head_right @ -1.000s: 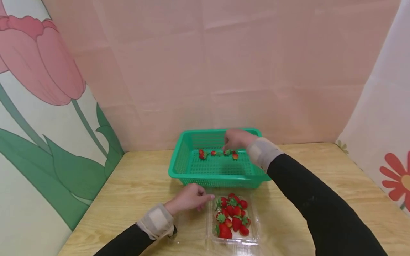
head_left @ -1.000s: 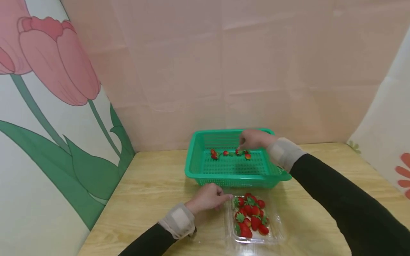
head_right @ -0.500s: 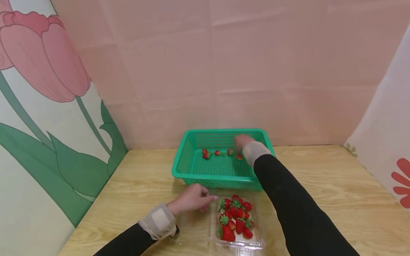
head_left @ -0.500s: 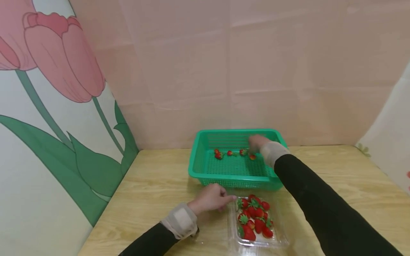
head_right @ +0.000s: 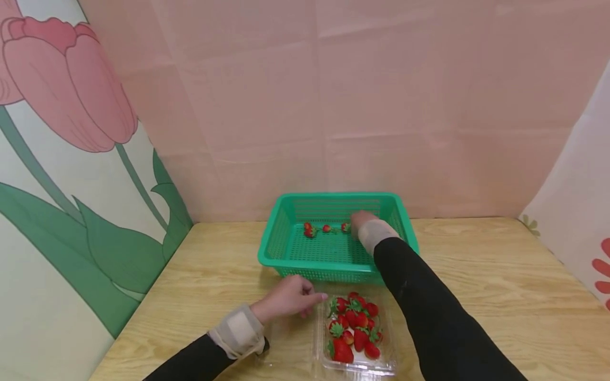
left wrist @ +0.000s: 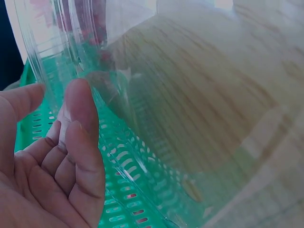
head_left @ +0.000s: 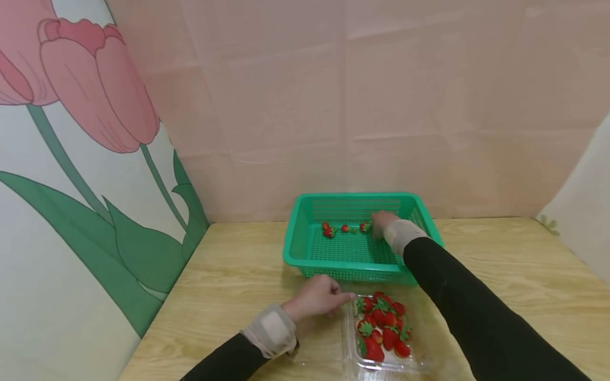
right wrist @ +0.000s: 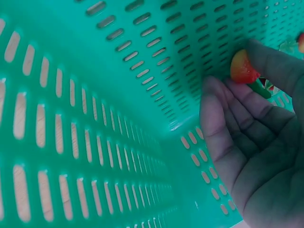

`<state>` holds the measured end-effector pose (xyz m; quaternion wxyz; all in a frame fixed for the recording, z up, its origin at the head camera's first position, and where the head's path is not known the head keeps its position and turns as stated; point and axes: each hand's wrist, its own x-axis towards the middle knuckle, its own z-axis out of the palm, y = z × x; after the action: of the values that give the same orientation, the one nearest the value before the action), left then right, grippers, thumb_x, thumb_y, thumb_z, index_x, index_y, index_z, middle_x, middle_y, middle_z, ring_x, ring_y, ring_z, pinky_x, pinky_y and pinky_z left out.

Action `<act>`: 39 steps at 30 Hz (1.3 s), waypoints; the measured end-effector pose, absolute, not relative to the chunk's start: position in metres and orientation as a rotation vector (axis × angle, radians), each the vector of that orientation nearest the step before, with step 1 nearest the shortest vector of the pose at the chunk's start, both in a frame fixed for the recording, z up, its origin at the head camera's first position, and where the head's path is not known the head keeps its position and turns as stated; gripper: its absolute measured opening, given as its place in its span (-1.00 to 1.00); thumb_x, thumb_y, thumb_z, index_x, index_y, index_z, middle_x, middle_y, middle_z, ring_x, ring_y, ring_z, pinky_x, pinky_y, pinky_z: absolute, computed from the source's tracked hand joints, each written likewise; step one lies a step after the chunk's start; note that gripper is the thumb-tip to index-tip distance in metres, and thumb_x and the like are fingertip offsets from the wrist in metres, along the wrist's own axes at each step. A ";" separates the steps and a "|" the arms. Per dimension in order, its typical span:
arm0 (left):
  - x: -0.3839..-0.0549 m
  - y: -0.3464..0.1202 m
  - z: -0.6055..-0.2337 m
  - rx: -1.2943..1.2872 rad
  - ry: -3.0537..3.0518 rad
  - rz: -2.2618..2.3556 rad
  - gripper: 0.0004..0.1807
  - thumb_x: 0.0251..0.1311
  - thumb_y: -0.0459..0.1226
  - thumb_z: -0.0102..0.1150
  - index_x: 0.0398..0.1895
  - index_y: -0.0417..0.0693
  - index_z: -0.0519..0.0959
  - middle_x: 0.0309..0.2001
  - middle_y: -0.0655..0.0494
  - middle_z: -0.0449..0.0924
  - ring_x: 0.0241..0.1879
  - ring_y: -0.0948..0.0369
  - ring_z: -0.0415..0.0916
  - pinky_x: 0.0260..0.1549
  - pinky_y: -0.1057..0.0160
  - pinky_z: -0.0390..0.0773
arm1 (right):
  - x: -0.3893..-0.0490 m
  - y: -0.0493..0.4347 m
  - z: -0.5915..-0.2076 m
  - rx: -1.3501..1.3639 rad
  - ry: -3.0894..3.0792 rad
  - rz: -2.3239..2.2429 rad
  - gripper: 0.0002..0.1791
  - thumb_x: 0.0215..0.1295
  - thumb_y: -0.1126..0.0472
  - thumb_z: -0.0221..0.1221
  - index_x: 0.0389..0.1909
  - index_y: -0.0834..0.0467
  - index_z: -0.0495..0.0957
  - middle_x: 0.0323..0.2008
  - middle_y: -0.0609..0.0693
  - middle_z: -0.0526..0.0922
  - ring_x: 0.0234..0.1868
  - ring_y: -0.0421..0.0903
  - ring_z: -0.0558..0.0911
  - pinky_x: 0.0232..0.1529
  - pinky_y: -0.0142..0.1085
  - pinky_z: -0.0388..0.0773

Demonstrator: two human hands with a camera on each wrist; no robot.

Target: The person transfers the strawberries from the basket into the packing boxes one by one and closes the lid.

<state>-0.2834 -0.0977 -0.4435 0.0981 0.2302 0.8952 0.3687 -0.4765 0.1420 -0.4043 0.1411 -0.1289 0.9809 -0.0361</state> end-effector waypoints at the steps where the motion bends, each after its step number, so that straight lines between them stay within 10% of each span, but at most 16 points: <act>1: -0.283 -0.098 -0.444 0.685 2.649 1.090 -0.47 0.26 0.12 0.17 -0.73 -0.02 0.56 -0.79 0.20 0.52 -0.78 0.29 0.41 -0.76 0.36 0.28 | -0.477 0.143 -0.405 -0.368 2.830 -0.105 -0.45 0.22 0.36 0.21 0.22 0.42 0.35 0.20 0.44 0.38 -0.10 0.16 0.50 -0.26 -0.07 0.37; 9: -0.282 -0.097 -0.441 0.670 2.657 1.074 -0.47 0.24 0.14 0.17 -0.72 -0.02 0.57 -0.79 0.22 0.51 -0.79 0.30 0.38 -0.75 0.37 0.29 | -0.475 0.144 -0.404 -0.344 2.814 -0.141 -0.43 0.30 0.41 0.06 0.33 0.43 0.23 0.29 0.47 0.27 0.13 0.27 0.44 -0.23 -0.04 0.31; 20: -0.281 -0.098 -0.440 0.684 2.648 1.076 -0.48 0.26 0.13 0.16 -0.73 0.01 0.55 -0.79 0.25 0.50 -0.78 0.30 0.38 -0.76 0.37 0.26 | -0.467 0.143 -0.394 -0.327 2.807 -0.154 -0.49 0.26 0.34 0.10 0.23 0.39 0.35 0.23 0.40 0.37 -0.25 0.08 0.45 -0.34 -0.11 0.33; 26: -0.284 -0.098 -0.441 0.700 2.655 1.062 -0.48 0.26 0.13 0.16 -0.73 0.02 0.55 -0.79 0.25 0.50 -0.79 0.31 0.36 -0.76 0.38 0.24 | -0.455 0.143 -0.372 -0.338 2.763 -0.293 -0.51 0.24 0.33 0.19 0.16 0.43 0.34 -0.34 0.19 0.52 -0.65 -0.12 0.36 -0.53 -0.24 0.34; 30: -0.284 -0.098 -0.442 0.703 2.662 1.052 -0.48 0.27 0.12 0.16 -0.74 0.01 0.55 -0.80 0.25 0.50 -0.79 0.31 0.35 -0.76 0.38 0.24 | -0.446 0.141 -0.353 -0.375 2.749 -0.345 -0.88 0.28 0.28 0.16 -0.35 0.27 0.49 -0.71 -0.05 0.29 -0.75 -0.18 0.16 -0.63 -0.28 0.24; 33: -0.283 -0.099 -0.442 0.699 2.664 1.043 -0.47 0.27 0.13 0.15 -0.74 0.00 0.55 -0.80 0.24 0.49 -0.80 0.32 0.31 -0.76 0.38 0.24 | -0.436 0.139 -0.337 -0.440 2.760 -0.346 -0.64 0.25 0.23 0.17 -0.74 0.06 0.37 -0.81 -0.11 0.20 -0.76 -0.18 0.13 -0.67 -0.29 0.18; 39: -0.283 -0.100 -0.441 0.698 2.662 1.055 -0.47 0.27 0.13 0.15 -0.73 -0.01 0.56 -0.79 0.20 0.51 -0.79 0.31 0.32 -0.75 0.37 0.26 | -0.410 0.136 -0.313 -0.664 2.841 -0.294 -0.50 0.16 0.19 0.27 -0.87 -0.01 0.26 -0.83 -0.18 0.10 -0.72 -0.23 0.03 -0.65 -0.33 0.08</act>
<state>-0.2833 -0.0996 -0.4410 0.0972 0.2356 0.8989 0.3564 -0.4101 0.1365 -0.3133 0.1045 -0.2252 0.9635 -0.0998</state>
